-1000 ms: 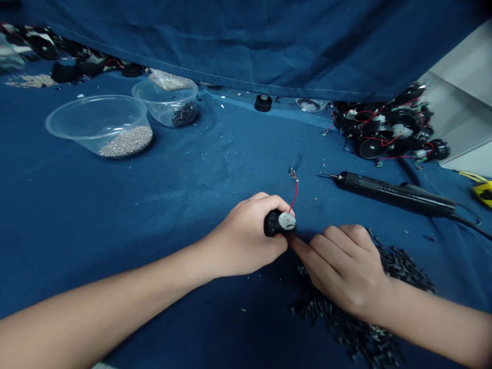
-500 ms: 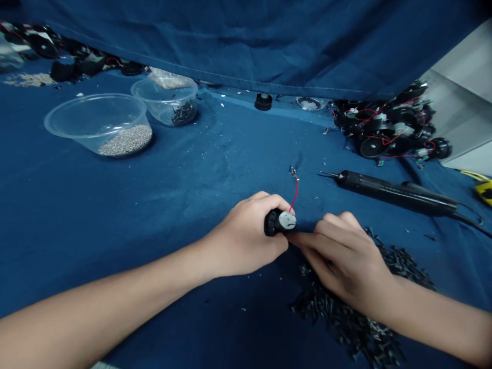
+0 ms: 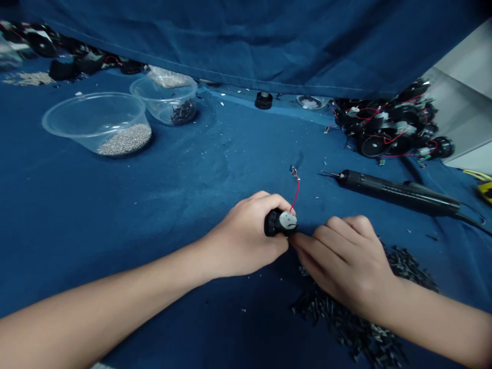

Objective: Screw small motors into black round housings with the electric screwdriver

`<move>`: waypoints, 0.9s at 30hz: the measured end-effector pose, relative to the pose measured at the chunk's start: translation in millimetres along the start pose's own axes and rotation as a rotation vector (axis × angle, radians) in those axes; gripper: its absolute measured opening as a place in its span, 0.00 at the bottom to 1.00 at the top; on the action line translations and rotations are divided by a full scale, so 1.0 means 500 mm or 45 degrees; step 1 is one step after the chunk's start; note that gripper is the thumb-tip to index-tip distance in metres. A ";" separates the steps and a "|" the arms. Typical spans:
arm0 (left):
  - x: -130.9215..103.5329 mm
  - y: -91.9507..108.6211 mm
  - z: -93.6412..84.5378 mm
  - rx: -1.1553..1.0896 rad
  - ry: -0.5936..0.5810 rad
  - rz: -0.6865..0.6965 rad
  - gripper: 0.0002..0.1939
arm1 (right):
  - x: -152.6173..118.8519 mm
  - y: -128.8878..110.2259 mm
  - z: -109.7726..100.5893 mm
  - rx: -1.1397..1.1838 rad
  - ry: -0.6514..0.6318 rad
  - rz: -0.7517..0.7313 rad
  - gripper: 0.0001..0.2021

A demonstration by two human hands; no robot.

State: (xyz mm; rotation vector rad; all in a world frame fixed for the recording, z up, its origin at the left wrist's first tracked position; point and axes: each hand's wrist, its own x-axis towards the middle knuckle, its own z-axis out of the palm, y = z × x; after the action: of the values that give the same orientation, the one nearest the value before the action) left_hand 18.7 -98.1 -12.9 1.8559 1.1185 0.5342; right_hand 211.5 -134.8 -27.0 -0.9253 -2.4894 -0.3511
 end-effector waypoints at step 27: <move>-0.001 0.011 -0.008 0.041 -0.013 -0.008 0.14 | 0.002 0.003 -0.007 0.517 -0.058 0.300 0.07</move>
State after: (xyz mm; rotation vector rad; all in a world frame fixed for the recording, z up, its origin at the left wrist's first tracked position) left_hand 18.2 -97.6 -6.1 1.8800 1.1323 0.5056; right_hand 212.9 -134.4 -23.5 -1.0412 -2.3297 0.2471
